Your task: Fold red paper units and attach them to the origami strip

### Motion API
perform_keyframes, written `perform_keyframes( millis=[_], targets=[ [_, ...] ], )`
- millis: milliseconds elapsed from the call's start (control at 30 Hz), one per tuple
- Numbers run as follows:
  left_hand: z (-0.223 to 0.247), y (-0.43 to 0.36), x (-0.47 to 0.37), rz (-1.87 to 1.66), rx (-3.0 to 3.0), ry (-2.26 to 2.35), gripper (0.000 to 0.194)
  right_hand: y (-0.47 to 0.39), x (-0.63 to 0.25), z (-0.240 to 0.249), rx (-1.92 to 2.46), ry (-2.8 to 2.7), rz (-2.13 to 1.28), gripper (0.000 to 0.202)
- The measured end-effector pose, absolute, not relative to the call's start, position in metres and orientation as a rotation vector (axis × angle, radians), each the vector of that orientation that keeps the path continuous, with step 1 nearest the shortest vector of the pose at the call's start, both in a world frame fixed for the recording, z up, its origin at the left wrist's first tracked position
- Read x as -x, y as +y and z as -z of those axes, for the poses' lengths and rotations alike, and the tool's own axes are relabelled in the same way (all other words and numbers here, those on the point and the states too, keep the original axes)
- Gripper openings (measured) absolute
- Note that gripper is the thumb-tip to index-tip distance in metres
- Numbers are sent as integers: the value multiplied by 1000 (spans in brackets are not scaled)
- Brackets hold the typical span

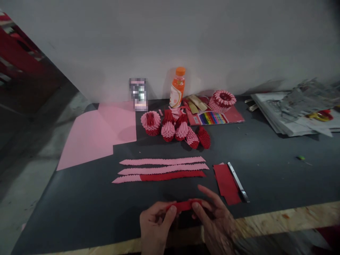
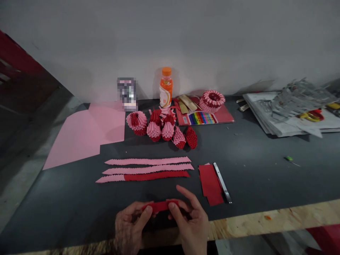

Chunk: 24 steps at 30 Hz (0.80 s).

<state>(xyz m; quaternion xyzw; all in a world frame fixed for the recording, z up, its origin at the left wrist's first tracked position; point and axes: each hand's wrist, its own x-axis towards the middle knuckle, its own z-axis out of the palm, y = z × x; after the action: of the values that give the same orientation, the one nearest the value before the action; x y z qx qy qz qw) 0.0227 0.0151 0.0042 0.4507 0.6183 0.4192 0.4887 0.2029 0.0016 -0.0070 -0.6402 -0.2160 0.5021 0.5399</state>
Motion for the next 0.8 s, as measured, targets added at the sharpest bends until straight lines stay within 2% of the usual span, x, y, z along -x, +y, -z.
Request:
perform_keyframes(
  millis=[200, 367, 433, 533, 633, 800],
  targets=[
    [-3, 16, -24, -960, -1058, 1513, 44, 2, -205, 6, 1535, -523, -1200, 58],
    [-6, 14, -24, -965, -1095, 1566, 26, 6, -208, -2, 1571, -549, -1181, 61],
    [-8, 13, -26, -1015, -1177, 1636, 25, 5, -212, -3, 1560, -525, -1282, 66],
    [-11, 11, -31, -1091, -1293, 1668, 36, 2, -217, 0, 1552, -474, -1396, 74],
    [-10, 9, -36, -1120, -1304, 1630, 41, 2, -216, 4, 1571, -525, -1346, 81],
    [-7, 4, -44, -1220, -1223, 1618, 40, 6, -187, 4, 1433, -642, -1291, 106]
  ],
)
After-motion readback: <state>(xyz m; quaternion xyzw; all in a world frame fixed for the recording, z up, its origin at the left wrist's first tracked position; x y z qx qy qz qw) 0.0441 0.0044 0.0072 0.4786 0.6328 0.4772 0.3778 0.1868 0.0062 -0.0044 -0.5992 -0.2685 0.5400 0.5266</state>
